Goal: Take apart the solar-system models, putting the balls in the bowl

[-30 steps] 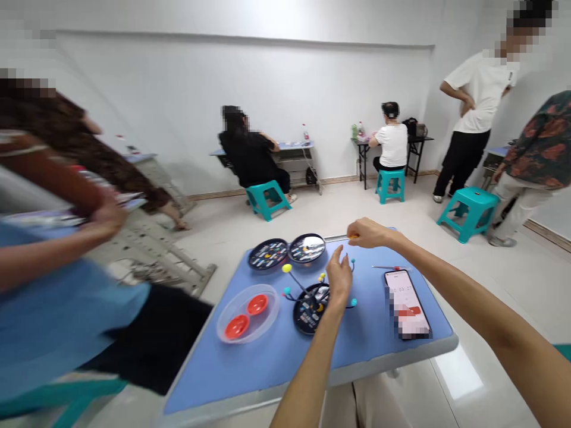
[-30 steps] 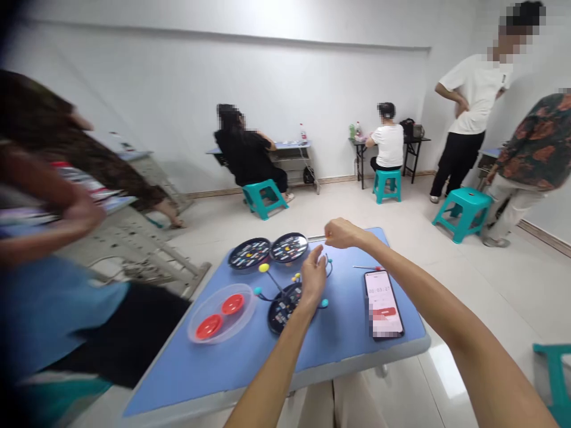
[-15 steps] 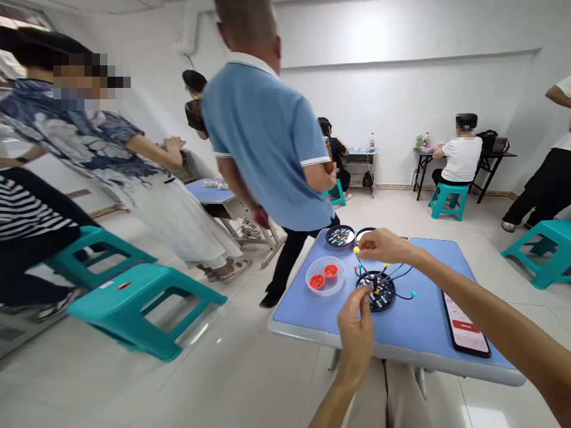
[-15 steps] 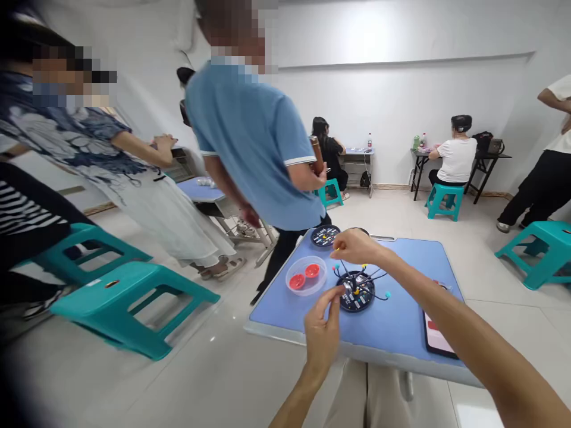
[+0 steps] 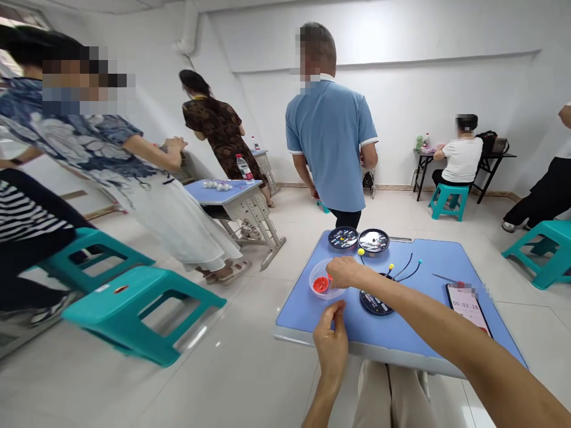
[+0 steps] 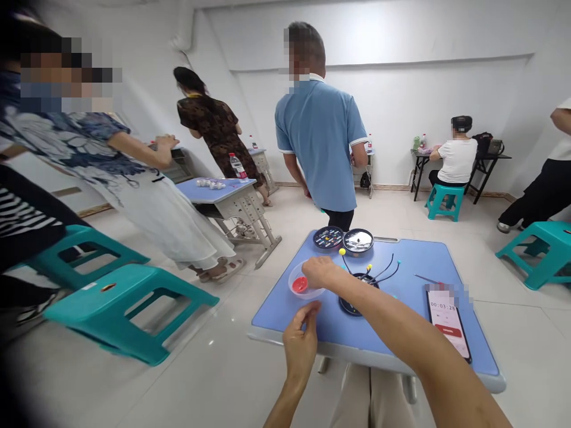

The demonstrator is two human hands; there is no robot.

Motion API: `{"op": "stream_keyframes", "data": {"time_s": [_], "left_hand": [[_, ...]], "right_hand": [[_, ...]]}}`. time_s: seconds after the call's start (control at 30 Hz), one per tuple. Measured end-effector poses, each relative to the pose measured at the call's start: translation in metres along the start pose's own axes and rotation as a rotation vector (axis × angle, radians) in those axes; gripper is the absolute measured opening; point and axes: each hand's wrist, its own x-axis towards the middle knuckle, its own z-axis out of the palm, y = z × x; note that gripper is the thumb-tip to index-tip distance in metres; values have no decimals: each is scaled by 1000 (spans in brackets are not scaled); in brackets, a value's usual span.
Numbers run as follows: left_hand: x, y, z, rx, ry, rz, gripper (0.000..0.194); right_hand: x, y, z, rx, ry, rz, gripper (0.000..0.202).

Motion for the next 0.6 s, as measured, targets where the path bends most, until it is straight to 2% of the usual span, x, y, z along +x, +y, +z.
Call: {"op": "stream_keyframes", "data": {"time_s": [0.1, 0.17, 0.27, 0.33, 0.47, 0.6], "left_hand": [[0, 2, 2, 2, -22, 22, 30], [-3, 6, 6, -14, -47, 30, 31], [-12, 19, 16, -57, -111, 34, 31], [-19, 30, 27, -82, -179, 48, 31], [-27, 49, 56, -121, -305, 88, 30], [-22, 66, 88, -109, -384, 147, 29]], "right_hand": [[-11, 5, -16, 1, 28, 91, 22], [-29, 18, -33, 48, 119, 102, 22], [-66, 52, -57, 90, 235, 171, 16], [-94, 78, -65, 119, 262, 242, 13], [-144, 123, -58, 126, 189, 405, 15], [-168, 143, -33, 163, 120, 500, 18]]}}
